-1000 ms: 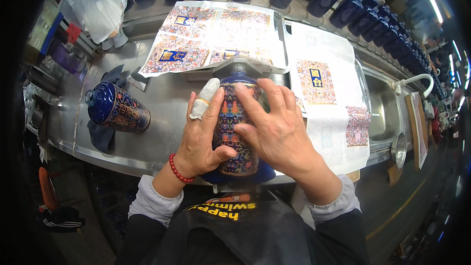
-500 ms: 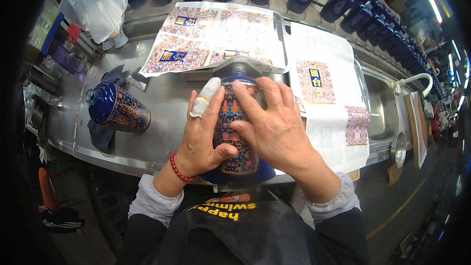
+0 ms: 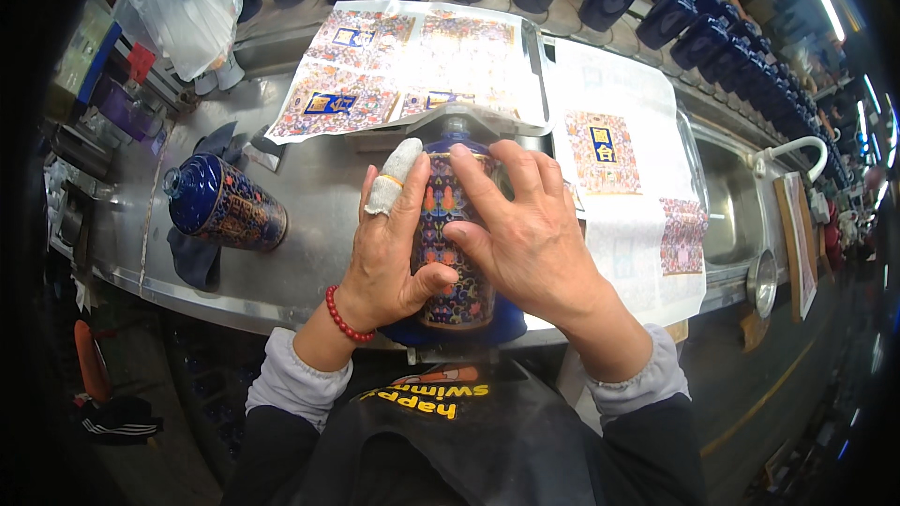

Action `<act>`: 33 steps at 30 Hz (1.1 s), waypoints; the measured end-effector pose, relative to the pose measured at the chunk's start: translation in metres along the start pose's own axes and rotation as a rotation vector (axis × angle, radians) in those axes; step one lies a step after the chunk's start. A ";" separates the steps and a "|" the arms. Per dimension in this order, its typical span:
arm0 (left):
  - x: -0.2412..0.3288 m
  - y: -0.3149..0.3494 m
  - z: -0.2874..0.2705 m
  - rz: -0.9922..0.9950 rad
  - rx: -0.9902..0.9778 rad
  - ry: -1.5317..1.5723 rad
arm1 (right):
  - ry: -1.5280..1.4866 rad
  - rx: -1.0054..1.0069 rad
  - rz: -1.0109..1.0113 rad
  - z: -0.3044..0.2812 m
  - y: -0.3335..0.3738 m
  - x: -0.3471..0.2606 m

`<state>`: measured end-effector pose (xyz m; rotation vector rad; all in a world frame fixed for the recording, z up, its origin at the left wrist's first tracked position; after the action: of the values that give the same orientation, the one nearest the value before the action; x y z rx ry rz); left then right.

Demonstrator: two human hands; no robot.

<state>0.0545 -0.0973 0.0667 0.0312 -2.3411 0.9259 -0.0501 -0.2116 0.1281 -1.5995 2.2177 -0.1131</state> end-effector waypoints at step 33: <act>-0.001 0.024 -0.009 -0.157 0.155 0.089 | -0.512 0.061 -0.333 -0.028 0.006 -0.011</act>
<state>0.0551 -0.0735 0.0566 0.2285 -2.1471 1.0070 -0.0630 -0.2040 0.1545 -1.7187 1.5440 0.1240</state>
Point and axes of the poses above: each hand's wrist, its own y-axis away from the middle knuckle, its own z-axis out of the palm, x = y × z, the point moved 6 cm from there along -y, towards the middle knuckle, and after that the axes turned 6 degrees about z, right-handed, at the moved point
